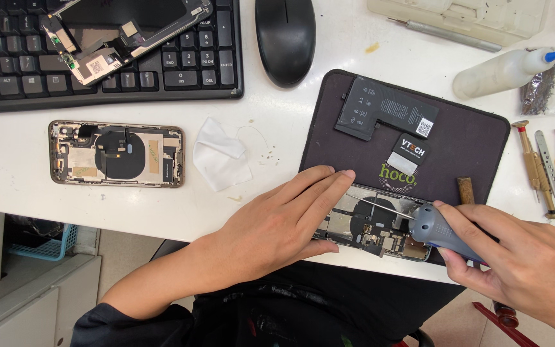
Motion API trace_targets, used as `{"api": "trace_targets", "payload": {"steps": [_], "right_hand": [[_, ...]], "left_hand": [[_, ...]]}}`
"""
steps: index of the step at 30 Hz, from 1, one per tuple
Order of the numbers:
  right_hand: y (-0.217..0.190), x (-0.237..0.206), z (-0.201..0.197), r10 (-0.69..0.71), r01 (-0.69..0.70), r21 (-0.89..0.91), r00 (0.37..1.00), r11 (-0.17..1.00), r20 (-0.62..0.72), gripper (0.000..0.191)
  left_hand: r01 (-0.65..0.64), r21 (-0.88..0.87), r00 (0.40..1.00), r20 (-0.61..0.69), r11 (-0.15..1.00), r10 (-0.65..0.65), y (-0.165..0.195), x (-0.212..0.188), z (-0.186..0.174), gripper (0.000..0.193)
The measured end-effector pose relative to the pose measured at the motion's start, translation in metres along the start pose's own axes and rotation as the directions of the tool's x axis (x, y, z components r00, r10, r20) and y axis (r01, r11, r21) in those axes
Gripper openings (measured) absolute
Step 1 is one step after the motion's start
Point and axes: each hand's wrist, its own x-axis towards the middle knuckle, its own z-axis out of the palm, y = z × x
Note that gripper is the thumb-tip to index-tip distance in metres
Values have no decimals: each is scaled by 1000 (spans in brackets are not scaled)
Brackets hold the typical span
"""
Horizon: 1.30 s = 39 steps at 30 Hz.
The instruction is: The person uses a soldering iron and a wooden-handled tool to work on the internal components of a disassembled smartphone. They repeatedly heat and scrape areas around the battery connector and other internal parts while the phone remains open on a work mat.
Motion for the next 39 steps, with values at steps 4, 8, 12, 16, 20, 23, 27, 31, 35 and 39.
{"api": "trace_targets", "payload": {"steps": [4, 8, 12, 16, 20, 23, 27, 31, 35, 39], "right_hand": [[-1, 1, 0, -18, 18, -2, 999, 1000, -51, 71], [-1, 2, -1, -15, 15, 7, 999, 1000, -47, 71], [-2, 2, -2, 15, -15, -7, 1000, 1000, 16, 73], [-3, 3, -4, 8, -8, -14, 999, 1000, -38, 70], [-5, 5, -6, 16, -17, -3, 999, 1000, -44, 71], [-7, 5, -9, -19, 20, 7, 996, 1000, -84, 70], [-10, 7, -13, -50, 51, 4, 991, 999, -123, 63], [-12, 10, -15, -18, 18, 5, 996, 1000, -89, 67], [-13, 10, -15, -52, 54, 6, 992, 999, -118, 62], [-12, 9, -13, -44, 43, -8, 994, 999, -105, 66]], "left_hand": [[4, -8, 1000, 3, 1000, -4, 1, 0, -1, 90], [1, -2, 1000, 3, 1000, -1, 0, 0, -1, 89], [5, -4, 1000, 3, 1000, -5, 1, 0, -1, 90], [4, -11, 1000, 2, 1000, -4, 1, 0, -1, 90], [2, -2, 1000, 1, 1000, -2, 0, 0, -2, 90], [4, -6, 1000, 5, 1000, -4, 1, -1, -1, 90], [3, -4, 1000, 6, 1000, -3, 1, 0, -1, 91], [1, -1, 1000, 2, 1000, -1, 1, 0, -2, 90], [5, -1, 1000, 3, 1000, -5, 1, 0, -3, 90], [8, -12, 1000, 3, 1000, -8, 1, -1, -3, 90]]}}
